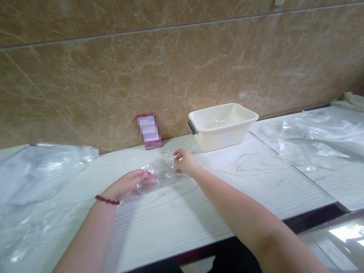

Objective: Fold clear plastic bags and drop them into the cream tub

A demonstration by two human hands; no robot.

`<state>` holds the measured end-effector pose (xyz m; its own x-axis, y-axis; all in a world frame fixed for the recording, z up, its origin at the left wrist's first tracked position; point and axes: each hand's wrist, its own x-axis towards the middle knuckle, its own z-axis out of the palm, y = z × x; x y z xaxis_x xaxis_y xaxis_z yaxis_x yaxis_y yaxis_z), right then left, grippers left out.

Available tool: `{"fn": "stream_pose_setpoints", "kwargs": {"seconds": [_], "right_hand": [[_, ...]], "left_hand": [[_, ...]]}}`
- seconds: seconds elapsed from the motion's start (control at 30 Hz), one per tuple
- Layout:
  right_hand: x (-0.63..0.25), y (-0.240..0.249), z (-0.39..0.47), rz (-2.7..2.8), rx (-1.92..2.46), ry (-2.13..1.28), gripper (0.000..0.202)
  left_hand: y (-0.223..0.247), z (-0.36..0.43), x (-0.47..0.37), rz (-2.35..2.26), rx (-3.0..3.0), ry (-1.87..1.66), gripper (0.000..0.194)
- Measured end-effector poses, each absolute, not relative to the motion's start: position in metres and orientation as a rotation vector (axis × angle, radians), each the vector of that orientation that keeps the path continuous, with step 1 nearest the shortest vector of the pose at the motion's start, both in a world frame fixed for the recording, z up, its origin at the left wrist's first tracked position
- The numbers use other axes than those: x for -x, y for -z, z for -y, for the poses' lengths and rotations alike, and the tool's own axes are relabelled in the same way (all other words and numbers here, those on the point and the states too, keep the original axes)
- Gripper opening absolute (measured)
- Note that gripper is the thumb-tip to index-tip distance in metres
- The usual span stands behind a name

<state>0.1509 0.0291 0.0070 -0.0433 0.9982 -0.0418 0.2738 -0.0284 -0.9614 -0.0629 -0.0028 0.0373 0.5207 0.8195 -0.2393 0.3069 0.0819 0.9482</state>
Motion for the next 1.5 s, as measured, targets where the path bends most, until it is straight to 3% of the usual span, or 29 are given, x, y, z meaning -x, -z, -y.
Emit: {"fn": "stream_pose_setpoints", "kwargs": {"seconds": [0.27, 0.5, 0.87, 1.03, 1.3, 1.5], "right_hand": [[-0.152, -0.004, -0.031, 1.372, 1.332, -1.111, 0.017], [-0.152, 0.000, -0.033, 1.335, 1.332, -1.091, 0.018], [-0.158, -0.004, -0.031, 1.589, 1.504, -0.928, 0.019], [-0.159, -0.002, -0.035, 1.750, 1.543, -0.777, 0.018], [-0.157, -0.002, -0.034, 1.665, 1.530, -0.952, 0.018], [-0.157, -0.008, -0.028, 1.548, 1.498, -1.098, 0.017]], "left_hand": [[-0.040, 0.000, 0.081, -0.958, -1.559, -0.393, 0.055], [-0.034, -0.002, 0.085, -0.845, -1.505, -0.303, 0.057], [-0.050, 0.009, 0.070, -1.010, -1.138, -0.436, 0.031], [-0.044, 0.000, 0.070, -1.197, -0.908, -0.607, 0.031], [-0.040, 0.003, 0.062, -1.185, -0.994, -0.684, 0.010], [-0.044, 0.008, 0.063, -1.024, -1.039, -0.635, 0.011]]}}
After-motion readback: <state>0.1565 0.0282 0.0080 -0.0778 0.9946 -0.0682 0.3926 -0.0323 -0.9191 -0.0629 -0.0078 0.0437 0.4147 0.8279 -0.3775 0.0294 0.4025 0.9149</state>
